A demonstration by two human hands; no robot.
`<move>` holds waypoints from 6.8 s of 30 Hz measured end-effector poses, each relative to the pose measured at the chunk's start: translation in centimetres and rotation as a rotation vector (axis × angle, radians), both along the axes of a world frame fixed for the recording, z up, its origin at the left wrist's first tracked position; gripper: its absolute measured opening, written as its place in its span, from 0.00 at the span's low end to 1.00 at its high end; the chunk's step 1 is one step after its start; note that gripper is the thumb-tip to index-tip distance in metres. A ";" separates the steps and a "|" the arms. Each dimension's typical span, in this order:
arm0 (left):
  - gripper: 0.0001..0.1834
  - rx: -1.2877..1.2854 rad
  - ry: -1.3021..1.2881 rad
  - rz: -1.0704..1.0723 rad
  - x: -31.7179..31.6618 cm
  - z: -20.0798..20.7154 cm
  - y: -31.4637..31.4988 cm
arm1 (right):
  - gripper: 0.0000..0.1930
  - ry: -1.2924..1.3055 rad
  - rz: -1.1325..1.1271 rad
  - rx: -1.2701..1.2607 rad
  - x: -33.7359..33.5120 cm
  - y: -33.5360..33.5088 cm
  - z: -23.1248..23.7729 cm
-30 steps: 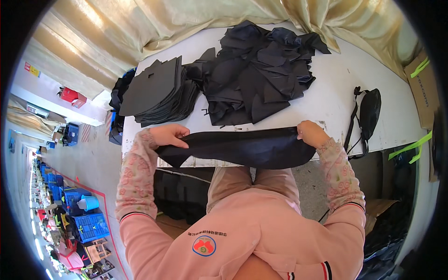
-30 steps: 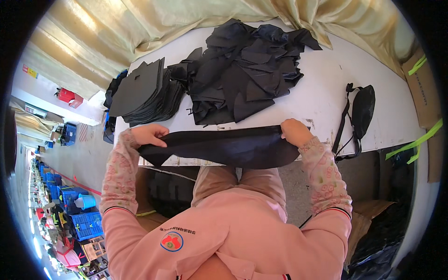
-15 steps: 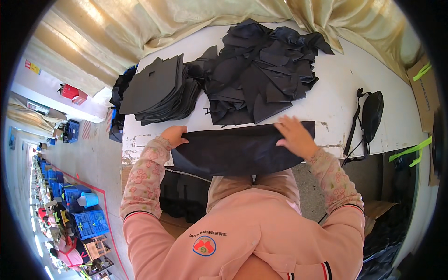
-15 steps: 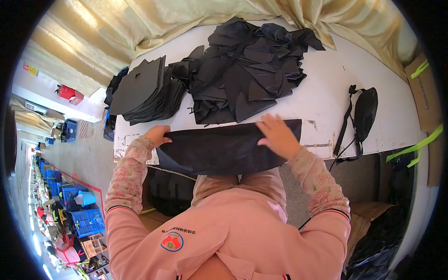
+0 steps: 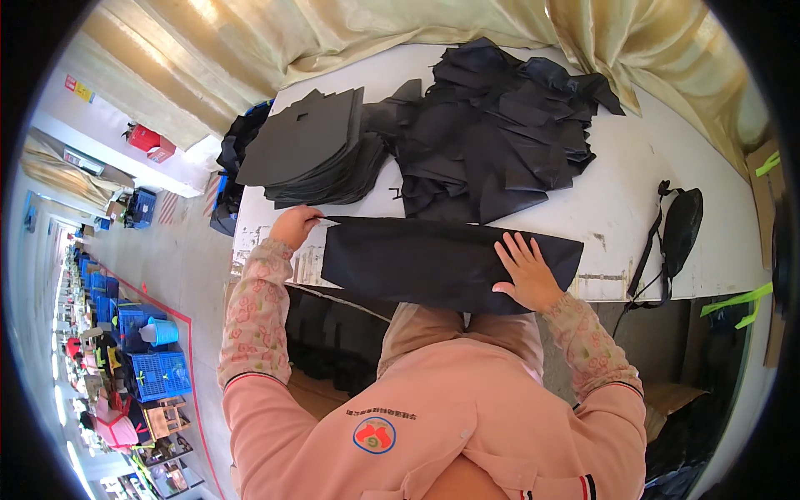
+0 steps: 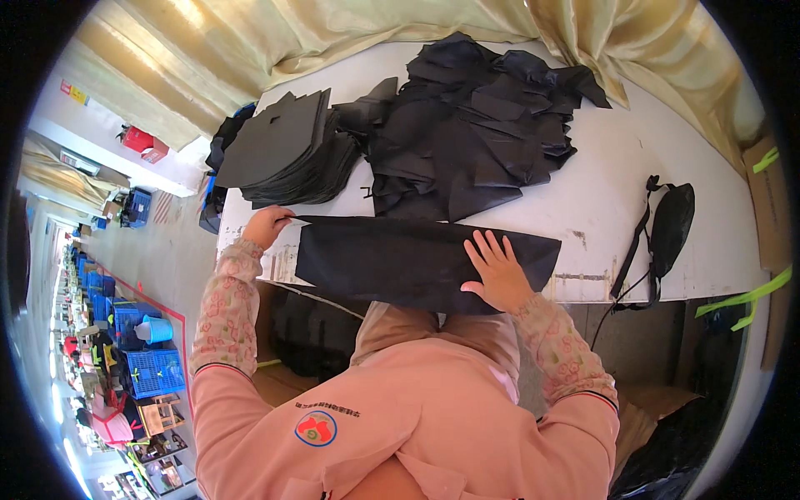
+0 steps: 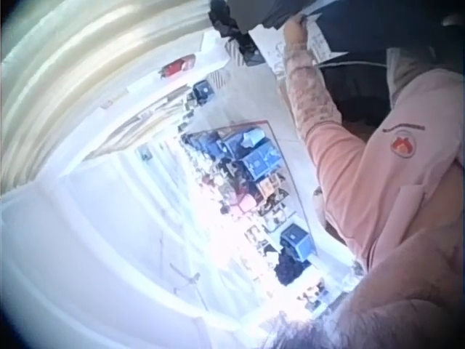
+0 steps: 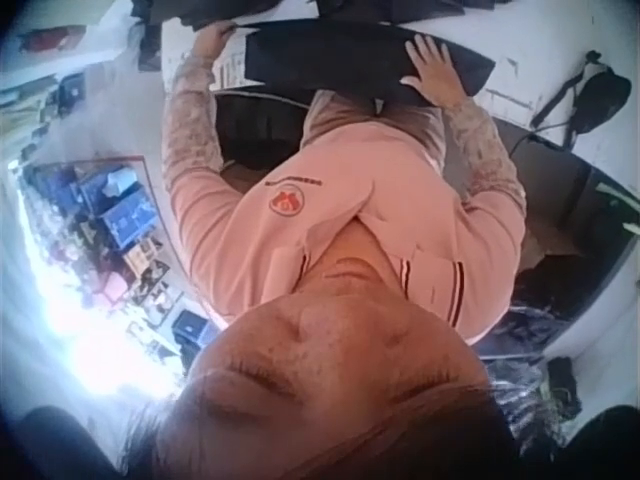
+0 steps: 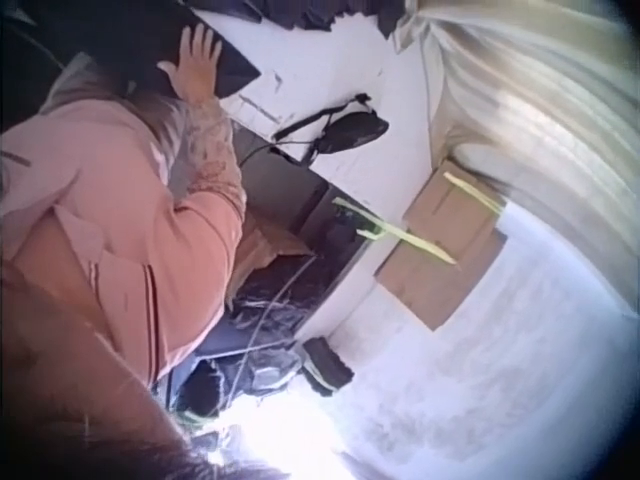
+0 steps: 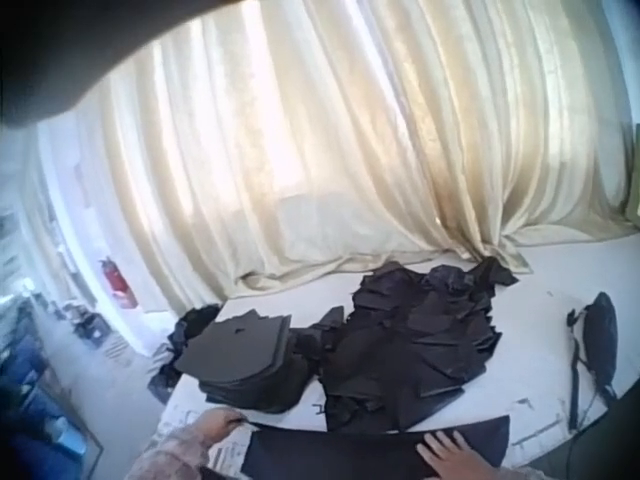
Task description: The person is sorting and stacking pre-cut black fabric pieces on a workbench in a factory environment.
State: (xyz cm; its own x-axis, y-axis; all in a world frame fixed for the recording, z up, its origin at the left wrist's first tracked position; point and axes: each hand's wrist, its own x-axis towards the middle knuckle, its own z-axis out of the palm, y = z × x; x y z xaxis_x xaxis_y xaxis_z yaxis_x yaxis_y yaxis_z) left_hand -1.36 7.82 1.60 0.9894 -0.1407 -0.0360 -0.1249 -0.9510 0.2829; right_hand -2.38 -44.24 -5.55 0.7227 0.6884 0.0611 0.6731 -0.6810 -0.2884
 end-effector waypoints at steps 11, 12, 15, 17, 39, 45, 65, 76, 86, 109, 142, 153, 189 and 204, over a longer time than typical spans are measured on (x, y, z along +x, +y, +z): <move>0.10 0.010 -0.388 -0.355 -0.6 8.5 -11.4 | 0.32 1.021 0.181 1.021 4.5 14.7 10.8; 0.11 0.043 -0.447 -0.440 -0.4 9.0 -12.9 | 0.35 1.138 0.226 1.020 5.1 16.3 11.0; 0.15 0.047 -0.497 -0.502 -0.3 9.8 -14.9 | 0.26 1.252 0.257 1.081 5.9 18.7 10.8; 0.21 0.006 -0.452 -0.485 0.2 10.4 -14.5 | 0.15 1.091 0.275 0.924 7.0 18.2 9.6; 0.31 0.118 -0.410 0.178 6.4 7.2 -4.5 | 0.10 -0.044 0.101 0.786 6.9 15.9 9.4; 0.30 0.010 -0.336 0.203 6.9 7.2 -2.7 | 0.07 0.714 0.159 0.944 5.9 16.6 8.5; 0.24 0.076 -0.314 0.103 7.3 7.0 -2.8 | 0.07 0.822 0.179 0.983 4.8 17.1 5.8; 0.16 -0.266 -0.516 0.178 3.9 7.7 -1.8 | 0.08 0.734 0.019 1.062 4.3 17.4 5.1; 0.11 -0.422 -0.816 0.245 -5.7 13.7 -12.4 | 0.06 0.175 0.071 1.321 5.8 16.8 11.5; 0.27 -0.743 0.110 -0.522 -7.3 12.3 -15.5 | 0.05 0.611 0.229 1.329 7.0 14.4 10.3; 0.05 -1.275 -0.233 0.464 -6.5 7.1 -8.1 | 0.23 0.818 -0.031 0.400 11.5 -3.0 3.0; 0.19 -0.281 -0.153 0.263 -2.5 -1.2 -5.7 | 0.25 0.466 -0.125 0.224 9.3 -5.4 0.6; 0.37 -0.864 1.146 -0.476 10.7 -5.8 -32.1 | 0.23 0.024 -0.181 0.025 4.1 -2.3 6.5; 0.48 -0.083 -0.069 -0.848 0.3 -5.0 -32.5 | 0.21 -0.089 -0.377 0.152 6.2 -4.2 2.1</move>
